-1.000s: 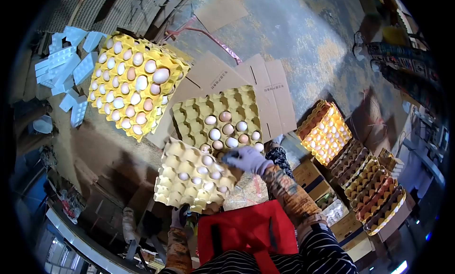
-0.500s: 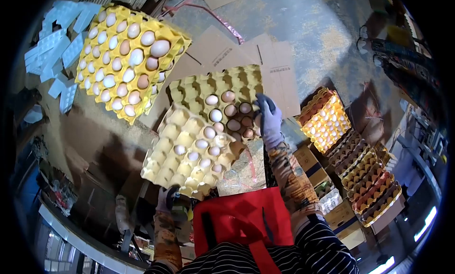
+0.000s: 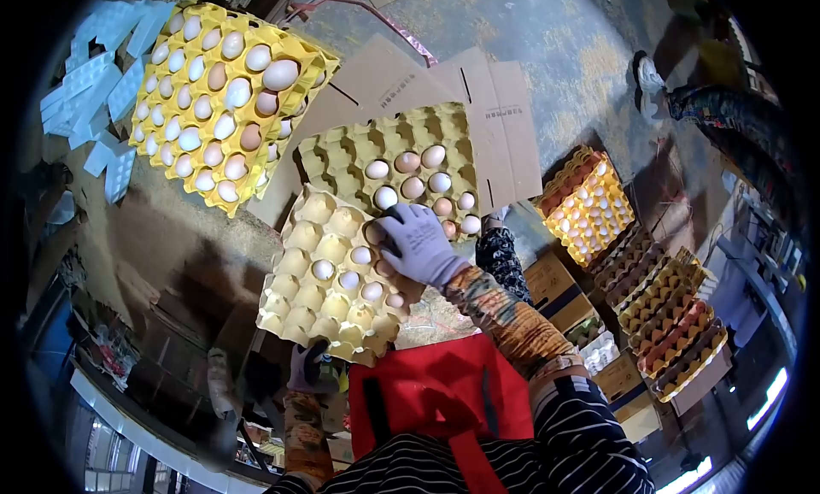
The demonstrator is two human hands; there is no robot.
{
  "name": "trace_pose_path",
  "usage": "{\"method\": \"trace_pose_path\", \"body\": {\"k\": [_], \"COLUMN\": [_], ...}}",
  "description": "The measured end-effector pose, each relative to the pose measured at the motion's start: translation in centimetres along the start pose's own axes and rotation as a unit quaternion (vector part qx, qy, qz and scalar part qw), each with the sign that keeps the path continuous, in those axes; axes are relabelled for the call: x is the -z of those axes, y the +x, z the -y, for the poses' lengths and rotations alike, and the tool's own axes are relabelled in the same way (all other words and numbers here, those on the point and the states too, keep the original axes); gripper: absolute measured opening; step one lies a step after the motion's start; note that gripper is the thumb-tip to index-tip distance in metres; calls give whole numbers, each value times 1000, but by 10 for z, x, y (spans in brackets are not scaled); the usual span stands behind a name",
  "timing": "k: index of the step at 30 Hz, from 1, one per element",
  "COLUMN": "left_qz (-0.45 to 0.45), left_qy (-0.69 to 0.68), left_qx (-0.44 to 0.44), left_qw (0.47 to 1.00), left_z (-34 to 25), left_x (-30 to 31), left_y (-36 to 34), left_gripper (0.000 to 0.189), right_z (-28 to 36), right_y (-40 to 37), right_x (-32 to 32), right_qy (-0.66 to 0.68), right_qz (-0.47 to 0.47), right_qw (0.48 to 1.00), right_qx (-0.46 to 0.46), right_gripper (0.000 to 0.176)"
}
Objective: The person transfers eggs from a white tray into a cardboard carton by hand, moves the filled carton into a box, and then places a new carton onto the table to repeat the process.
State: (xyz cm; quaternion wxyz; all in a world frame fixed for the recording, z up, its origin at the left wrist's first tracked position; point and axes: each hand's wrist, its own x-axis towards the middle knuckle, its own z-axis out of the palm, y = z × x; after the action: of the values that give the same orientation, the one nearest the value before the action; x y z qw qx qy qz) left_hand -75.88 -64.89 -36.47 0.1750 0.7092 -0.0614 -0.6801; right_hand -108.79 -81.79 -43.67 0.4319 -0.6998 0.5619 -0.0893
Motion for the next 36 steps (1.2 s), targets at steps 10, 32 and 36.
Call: {"method": "trace_pose_path", "body": {"k": [10,32,36], "left_qz": [-187,-162,-60], "left_qy": [323,288,443], "left_qx": [-116,-562,-611], "left_qw": [920,758,653], "left_z": [5,-146,-128], "left_x": [-2,-224,-274], "left_y": [7,160,75], "left_gripper": [51,33,36], "right_z": [-61,-117,-113], "right_y": [-81,-271,-230], "right_x": [-11,13,16], "right_qy": [398,386,392], "right_qz": [120,-437,-401], "right_qw": [888,698,731], "right_qx": [-198,-416,-389], "right_gripper": [29,41,36]}}
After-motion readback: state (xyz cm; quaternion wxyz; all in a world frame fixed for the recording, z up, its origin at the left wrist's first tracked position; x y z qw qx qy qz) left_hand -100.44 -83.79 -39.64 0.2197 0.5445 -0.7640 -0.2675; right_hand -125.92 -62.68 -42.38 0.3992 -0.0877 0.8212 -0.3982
